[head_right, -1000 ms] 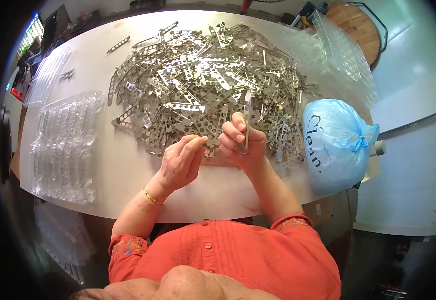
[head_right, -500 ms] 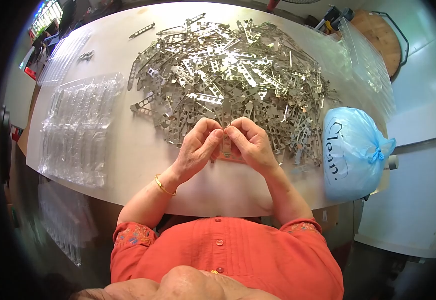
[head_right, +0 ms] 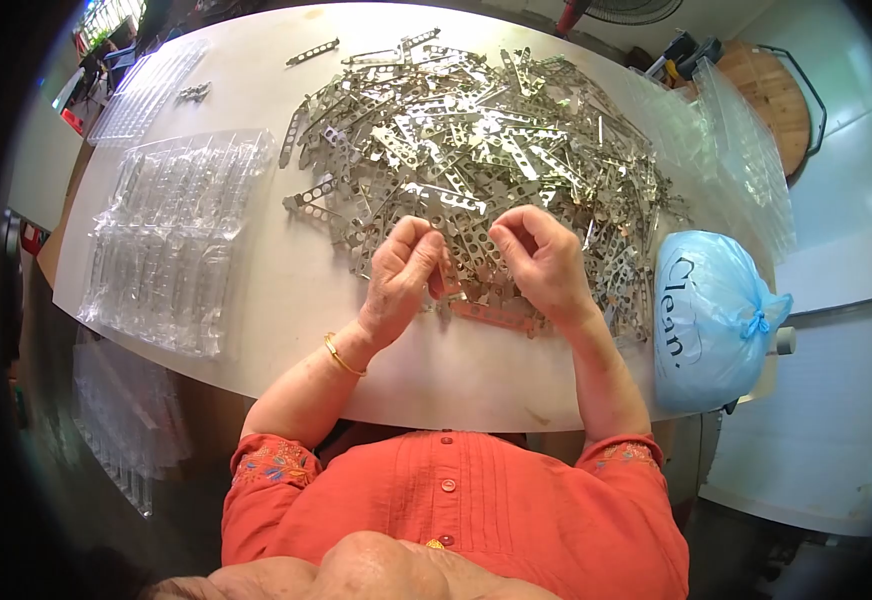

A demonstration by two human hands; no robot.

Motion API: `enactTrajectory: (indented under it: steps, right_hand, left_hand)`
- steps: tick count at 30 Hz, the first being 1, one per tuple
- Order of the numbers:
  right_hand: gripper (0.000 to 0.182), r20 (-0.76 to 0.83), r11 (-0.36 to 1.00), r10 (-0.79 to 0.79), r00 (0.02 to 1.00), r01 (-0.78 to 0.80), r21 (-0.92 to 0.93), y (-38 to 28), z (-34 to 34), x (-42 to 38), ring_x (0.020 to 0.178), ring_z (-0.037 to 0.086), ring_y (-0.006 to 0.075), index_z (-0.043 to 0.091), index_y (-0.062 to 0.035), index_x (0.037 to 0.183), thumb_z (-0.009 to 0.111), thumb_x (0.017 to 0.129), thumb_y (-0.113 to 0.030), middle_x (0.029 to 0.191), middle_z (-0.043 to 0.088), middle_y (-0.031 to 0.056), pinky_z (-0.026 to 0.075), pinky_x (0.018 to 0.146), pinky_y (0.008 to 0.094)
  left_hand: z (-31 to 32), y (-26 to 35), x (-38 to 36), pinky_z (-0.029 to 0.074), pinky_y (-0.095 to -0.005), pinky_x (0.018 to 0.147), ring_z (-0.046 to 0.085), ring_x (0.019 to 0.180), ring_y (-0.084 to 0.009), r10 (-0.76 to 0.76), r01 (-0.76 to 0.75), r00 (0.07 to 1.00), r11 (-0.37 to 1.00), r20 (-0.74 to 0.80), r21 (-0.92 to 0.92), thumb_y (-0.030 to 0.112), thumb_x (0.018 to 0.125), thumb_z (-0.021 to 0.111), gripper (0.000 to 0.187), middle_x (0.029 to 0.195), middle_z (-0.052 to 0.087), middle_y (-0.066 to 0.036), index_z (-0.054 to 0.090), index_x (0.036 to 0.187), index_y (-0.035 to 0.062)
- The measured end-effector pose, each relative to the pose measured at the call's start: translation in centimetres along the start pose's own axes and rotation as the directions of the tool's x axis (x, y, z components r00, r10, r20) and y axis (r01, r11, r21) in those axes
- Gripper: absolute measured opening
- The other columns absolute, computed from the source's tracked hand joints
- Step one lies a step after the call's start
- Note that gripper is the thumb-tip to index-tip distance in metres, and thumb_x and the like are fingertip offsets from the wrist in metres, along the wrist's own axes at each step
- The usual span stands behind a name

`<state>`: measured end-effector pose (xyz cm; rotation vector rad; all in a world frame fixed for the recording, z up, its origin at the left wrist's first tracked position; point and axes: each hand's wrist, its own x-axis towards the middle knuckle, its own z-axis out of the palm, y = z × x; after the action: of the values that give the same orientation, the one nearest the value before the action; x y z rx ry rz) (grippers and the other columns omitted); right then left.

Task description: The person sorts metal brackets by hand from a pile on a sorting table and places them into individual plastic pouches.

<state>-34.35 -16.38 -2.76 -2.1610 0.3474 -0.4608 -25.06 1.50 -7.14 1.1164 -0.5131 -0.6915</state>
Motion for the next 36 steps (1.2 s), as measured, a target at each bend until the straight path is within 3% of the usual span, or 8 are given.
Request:
enactTrajectory:
  steps: [3, 9, 15, 22, 31, 34, 35, 36]
  right_hand:
    - [0.006, -0.074, 0.969, -0.164, 0.984, 0.147, -0.197, 0.0, 0.5, 1.5, 0.068, 0.065, 0.0127, 0.069, -0.0053, 0.095, 0.072, 0.091, -0.008, 0.086, 0.068, 0.0048, 0.052, 0.062, 0.0264]
    - [0.009, 0.002, 0.867, -0.266, 0.964, 0.240, -0.437, 0.7, 2.3, 3.0, 0.079, 0.068, 0.0246, 0.067, -0.0080, 0.095, 0.071, 0.088, -0.011, 0.092, 0.067, 0.0071, 0.055, 0.069, 0.0362]
    - [0.009, 0.028, 0.788, -0.289, 0.957, 0.255, -0.561, 1.0, 2.8, 3.5, 0.085, 0.067, 0.0274, 0.066, -0.0093, 0.093, 0.070, 0.089, -0.016, 0.092, 0.066, 0.0066, 0.054, 0.075, 0.0391]
    - [0.009, 0.057, 0.765, -0.326, 0.944, 0.298, -0.571, 1.2, 2.6, 3.7, 0.081, 0.066, 0.0284, 0.063, -0.0087, 0.088, 0.069, 0.089, -0.015, 0.087, 0.064, 0.0073, 0.053, 0.073, 0.0402]
    - [0.008, -0.015, 0.621, -0.438, 0.899, 0.291, -0.728, 0.6, 0.2, 3.1, 0.077, 0.064, 0.0299, 0.062, -0.0082, 0.087, 0.069, 0.088, -0.012, 0.084, 0.062, 0.0087, 0.052, 0.070, 0.0407]
    - [0.008, -0.127, 0.726, -0.393, 0.911, 0.222, -0.651, 1.0, -0.8, 2.6, 0.072, 0.064, 0.0244, 0.063, -0.0075, 0.089, 0.068, 0.091, -0.012, 0.083, 0.064, 0.0058, 0.051, 0.064, 0.0365]
    - [0.008, -0.118, 0.968, -0.096, 0.988, 0.066, -0.242, 1.3, -1.3, 2.3, 0.067, 0.061, 0.0194, 0.063, -0.0065, 0.090, 0.067, 0.094, -0.013, 0.083, 0.063, 0.0032, 0.048, 0.062, 0.0328]
    - [0.010, 0.027, 0.965, 0.173, 0.984, -0.175, 0.197, 1.4, -1.7, 2.1, 0.062, 0.057, 0.0144, 0.064, -0.0054, 0.091, 0.065, 0.097, -0.013, 0.084, 0.063, 0.0005, 0.046, 0.059, 0.0290]
  left_hand:
    - [-0.6, 0.5, 0.5, 0.046, -0.0207, 0.053, 0.053, 0.058, -0.0056, 0.049, -0.050, 0.985, 0.999, -0.165, -0.006, 0.019, 0.107, 0.050, 0.016, 0.079, 0.060, 0.000, 0.052, 0.097, 0.0072]
    - [-1.6, -0.2, 1.3, 0.044, -0.0202, 0.049, 0.051, 0.056, -0.0036, 0.036, -0.061, 0.973, 0.993, -0.227, -0.104, 0.021, 0.107, 0.050, 0.016, 0.078, 0.059, 0.001, 0.052, 0.098, 0.0087]
    - [-1.6, -0.1, 1.3, 0.044, -0.0204, 0.049, 0.050, 0.056, -0.0036, 0.033, -0.061, 0.970, 0.992, -0.240, -0.110, 0.021, 0.107, 0.050, 0.015, 0.078, 0.059, 0.001, 0.052, 0.099, 0.0085]
    - [-1.8, 0.1, 1.4, 0.044, -0.0200, 0.047, 0.051, 0.054, -0.0040, 0.044, -0.078, 0.966, 0.989, -0.255, -0.125, 0.020, 0.107, 0.050, 0.015, 0.078, 0.059, 0.001, 0.052, 0.098, 0.0081]
    - [-2.0, -0.1, 1.5, 0.044, -0.0199, 0.046, 0.051, 0.053, -0.0041, 0.064, -0.093, 0.963, 0.991, -0.263, -0.101, 0.020, 0.107, 0.050, 0.016, 0.078, 0.059, 0.000, 0.052, 0.097, 0.0079]
    - [-2.1, -0.4, 1.7, 0.044, -0.0198, 0.047, 0.052, 0.055, -0.0042, 0.084, -0.111, 0.966, 0.989, -0.246, -0.101, 0.021, 0.107, 0.051, 0.016, 0.079, 0.060, 0.000, 0.052, 0.097, 0.0078]
    - [-2.1, -0.4, 1.8, 0.044, -0.0198, 0.047, 0.052, 0.055, -0.0042, 0.085, -0.113, 0.966, 0.988, -0.244, -0.102, 0.021, 0.107, 0.051, 0.016, 0.079, 0.060, 0.000, 0.052, 0.097, 0.0078]
    - [-2.1, -0.3, 1.8, 0.045, -0.0199, 0.048, 0.053, 0.056, -0.0043, 0.084, -0.109, 0.973, 0.988, -0.216, -0.108, 0.021, 0.107, 0.052, 0.016, 0.080, 0.060, 0.000, 0.052, 0.098, 0.0077]
